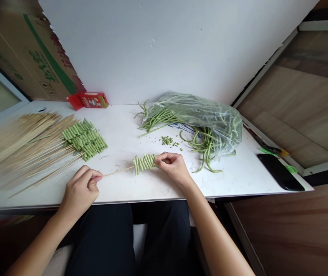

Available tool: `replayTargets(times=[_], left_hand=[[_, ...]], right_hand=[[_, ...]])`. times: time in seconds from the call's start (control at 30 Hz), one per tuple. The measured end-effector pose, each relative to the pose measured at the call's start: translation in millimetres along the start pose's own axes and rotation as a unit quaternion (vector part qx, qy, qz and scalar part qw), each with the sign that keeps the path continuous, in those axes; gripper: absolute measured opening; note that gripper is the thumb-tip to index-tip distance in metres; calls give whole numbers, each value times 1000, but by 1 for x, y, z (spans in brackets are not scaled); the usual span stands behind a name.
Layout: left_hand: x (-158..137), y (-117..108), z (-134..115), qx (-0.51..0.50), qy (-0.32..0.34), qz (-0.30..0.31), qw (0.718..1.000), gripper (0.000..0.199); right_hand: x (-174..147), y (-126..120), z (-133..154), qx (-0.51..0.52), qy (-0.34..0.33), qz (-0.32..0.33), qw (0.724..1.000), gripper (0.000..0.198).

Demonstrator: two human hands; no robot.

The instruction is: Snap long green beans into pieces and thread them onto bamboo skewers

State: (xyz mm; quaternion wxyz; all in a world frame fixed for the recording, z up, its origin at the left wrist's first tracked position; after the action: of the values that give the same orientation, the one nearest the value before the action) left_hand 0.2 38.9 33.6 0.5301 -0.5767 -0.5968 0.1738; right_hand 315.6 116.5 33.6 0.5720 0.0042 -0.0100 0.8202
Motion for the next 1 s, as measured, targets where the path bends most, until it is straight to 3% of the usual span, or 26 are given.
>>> replayTargets(times=[0.17,0.27,0.43,0.5,0.63,0.83,1.0], left_hand=[[-1,-2,3,12,-29,-24,999,26],[-2,-2,4,13,-43,-27,999,25],[-1,-2,3,13,-45,-30,998,26],[0,-2,2,12,-44,-30,999,27],[0,-2,1,11,-44,-24,999,26],[-1,-2,3,13,-40,-26,999,25],[-1,-2,3,12,-36,-31,999,24]], right_hand=[[-5,-17,20,-45,8,-23,999,38],[-10,-38,34,-130,7,-53,990,37],[-12,-51,31,-377,-4,-24,926,23],[-10,-49,22,-421,-1,-14,907,18],[-8,-46,12,-445,-7,-24,895,10],[-8,-48,15,-387,14,-47,921,10],[-4,-50,13,-185,-2,-83,979,29]])
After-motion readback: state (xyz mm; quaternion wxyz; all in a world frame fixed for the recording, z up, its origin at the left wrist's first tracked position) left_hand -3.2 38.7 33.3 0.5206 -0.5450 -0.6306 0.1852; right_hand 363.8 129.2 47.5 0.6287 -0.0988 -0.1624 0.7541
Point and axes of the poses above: each hand's wrist, its own x-axis towards the middle knuckle, its own y-axis out of the palm, z = x × y, the point moved 3 cm from there along x, towards the middle knuckle, and after that the axes turned 12 degrees about z, right-handed, at the moved point
